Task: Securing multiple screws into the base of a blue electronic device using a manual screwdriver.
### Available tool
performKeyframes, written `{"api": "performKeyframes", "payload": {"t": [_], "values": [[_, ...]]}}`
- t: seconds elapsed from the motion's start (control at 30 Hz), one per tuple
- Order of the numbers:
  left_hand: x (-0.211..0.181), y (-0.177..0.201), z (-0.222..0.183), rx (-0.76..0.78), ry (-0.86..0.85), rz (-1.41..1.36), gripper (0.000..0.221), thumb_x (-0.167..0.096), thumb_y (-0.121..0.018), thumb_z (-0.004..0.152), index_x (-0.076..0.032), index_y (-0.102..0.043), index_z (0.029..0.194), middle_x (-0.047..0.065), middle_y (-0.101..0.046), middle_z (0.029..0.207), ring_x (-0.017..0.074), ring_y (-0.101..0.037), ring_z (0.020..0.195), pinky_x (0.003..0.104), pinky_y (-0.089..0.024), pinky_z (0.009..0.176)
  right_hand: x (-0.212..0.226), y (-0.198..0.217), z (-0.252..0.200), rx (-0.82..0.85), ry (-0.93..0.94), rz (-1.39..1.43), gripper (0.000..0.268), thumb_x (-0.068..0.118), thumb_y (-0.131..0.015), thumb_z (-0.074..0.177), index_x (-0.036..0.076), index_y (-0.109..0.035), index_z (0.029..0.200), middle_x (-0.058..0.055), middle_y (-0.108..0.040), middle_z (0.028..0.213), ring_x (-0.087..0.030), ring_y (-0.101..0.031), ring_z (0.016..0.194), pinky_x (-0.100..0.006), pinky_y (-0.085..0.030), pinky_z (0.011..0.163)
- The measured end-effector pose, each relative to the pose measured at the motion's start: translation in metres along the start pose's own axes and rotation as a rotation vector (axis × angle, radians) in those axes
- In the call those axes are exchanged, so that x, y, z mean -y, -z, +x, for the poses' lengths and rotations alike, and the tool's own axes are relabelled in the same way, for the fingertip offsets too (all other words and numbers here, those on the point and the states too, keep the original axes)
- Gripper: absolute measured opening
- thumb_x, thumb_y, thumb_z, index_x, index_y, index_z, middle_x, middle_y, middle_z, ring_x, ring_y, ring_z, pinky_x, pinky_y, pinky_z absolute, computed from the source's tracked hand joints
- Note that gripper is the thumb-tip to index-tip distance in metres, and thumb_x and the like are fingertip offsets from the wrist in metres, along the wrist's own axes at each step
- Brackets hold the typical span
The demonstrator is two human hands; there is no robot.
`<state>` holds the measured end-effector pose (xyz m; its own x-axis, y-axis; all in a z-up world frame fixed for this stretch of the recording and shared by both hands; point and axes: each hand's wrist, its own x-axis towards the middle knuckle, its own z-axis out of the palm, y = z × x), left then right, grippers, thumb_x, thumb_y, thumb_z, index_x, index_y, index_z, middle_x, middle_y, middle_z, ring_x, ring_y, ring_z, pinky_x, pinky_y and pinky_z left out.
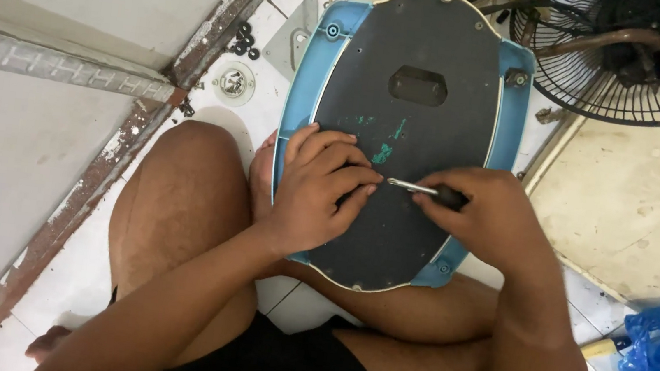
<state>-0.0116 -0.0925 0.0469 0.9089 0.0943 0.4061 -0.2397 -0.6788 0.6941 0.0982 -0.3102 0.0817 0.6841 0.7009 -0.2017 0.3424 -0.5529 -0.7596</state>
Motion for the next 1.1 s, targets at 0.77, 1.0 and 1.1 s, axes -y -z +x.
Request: {"api": "performKeyframes", "payload": {"t": [0.77, 1.0, 1.1], "values": [[0.002, -0.003, -0.002, -0.021, 0.008, 0.0, 0.01, -0.005, -0.076, 0.089, -0.011, -0.08, 0.095, 0.005, -0.071, 0.093, 0.0308, -0.061, 0.114, 0.056, -0.026, 0.115, 0.003, -0.005, 0.003, 0.257, -0.177, -0.267, 0.022, 0.029, -0.078, 0.087, 0.016, -0.082, 0.104, -0.012, -0.078, 0.078, -0.033, -0.076, 0.071, -0.042, -0.059, 0.062], [0.002, -0.002, -0.002, -0.025, -0.015, -0.003, 0.01, -0.005, -0.075, 0.088, -0.011, -0.079, 0.095, 0.006, -0.07, 0.094, 0.0317, -0.061, 0.114, 0.058, -0.027, 0.115, -0.003, -0.015, 0.0, 0.204, -0.152, -0.333, 0.018, 0.031, -0.078, 0.087, 0.018, -0.078, 0.1, -0.008, -0.074, 0.072, -0.03, -0.074, 0.069, -0.041, -0.058, 0.057], [0.004, -0.005, -0.005, -0.007, -0.023, 0.048, 0.009, -0.007, -0.077, 0.087, -0.012, -0.08, 0.094, 0.005, -0.069, 0.096, 0.0302, -0.059, 0.117, 0.058, -0.025, 0.116, 0.001, -0.005, -0.002, 0.253, -0.177, -0.265, 0.025, 0.031, -0.078, 0.087, 0.015, -0.076, 0.106, -0.014, -0.076, 0.077, -0.035, -0.076, 0.071, -0.044, -0.06, 0.06]]}}
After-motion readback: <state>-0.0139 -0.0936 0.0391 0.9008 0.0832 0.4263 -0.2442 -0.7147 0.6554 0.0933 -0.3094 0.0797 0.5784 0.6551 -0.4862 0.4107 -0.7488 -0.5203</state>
